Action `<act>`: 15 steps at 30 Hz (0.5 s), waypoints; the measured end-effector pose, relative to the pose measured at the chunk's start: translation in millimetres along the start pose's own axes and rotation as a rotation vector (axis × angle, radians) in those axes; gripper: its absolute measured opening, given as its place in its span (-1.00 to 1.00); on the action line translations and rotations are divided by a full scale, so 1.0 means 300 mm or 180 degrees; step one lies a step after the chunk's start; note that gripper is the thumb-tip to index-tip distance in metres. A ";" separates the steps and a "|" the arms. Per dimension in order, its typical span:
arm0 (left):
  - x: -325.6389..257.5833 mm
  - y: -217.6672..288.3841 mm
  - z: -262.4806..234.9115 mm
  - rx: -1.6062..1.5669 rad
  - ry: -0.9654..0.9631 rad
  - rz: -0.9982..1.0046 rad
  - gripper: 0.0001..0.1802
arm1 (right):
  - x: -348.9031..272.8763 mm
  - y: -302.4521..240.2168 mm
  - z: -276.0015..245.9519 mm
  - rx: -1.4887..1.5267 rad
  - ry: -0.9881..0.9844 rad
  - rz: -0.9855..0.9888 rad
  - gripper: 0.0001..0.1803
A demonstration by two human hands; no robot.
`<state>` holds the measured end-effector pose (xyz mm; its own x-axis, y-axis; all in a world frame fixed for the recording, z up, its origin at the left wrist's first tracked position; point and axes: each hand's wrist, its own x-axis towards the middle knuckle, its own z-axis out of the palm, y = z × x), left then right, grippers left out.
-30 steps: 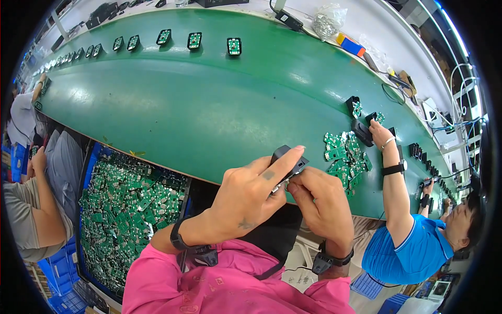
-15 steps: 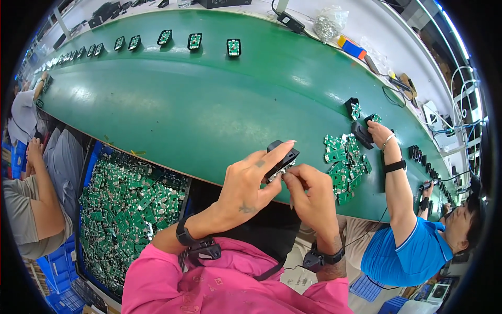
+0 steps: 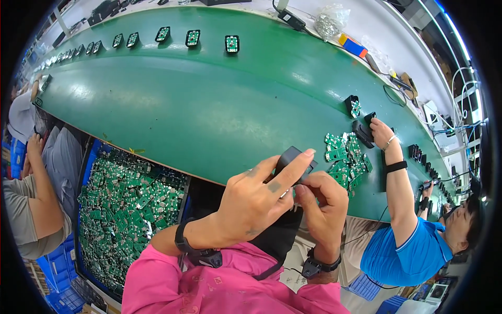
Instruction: Assembling small electronic components into plastic housings on a production line.
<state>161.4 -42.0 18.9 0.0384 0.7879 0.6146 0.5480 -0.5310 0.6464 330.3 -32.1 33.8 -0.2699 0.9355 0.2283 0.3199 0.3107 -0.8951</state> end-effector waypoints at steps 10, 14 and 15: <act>-0.005 0.030 0.004 0.0267 0.0170 0.0118 -0.24 | -0.010 -0.036 0.023 -0.1045 0.0215 -0.0777 -0.89; -0.013 0.028 0.008 0.0630 0.0368 0.0275 -0.23 | -0.015 -0.053 0.043 -0.1520 0.0287 -0.1033 -0.86; -0.012 0.027 0.005 0.0632 0.0369 0.0271 -0.23 | -0.013 -0.052 0.041 -0.1519 0.0283 -0.1033 -0.86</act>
<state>166.9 -48.8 21.4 0.0016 0.6956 0.7184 0.7008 -0.5132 0.4954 315.1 -42.8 42.2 -0.3518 0.7838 0.5118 0.6128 0.6061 -0.5071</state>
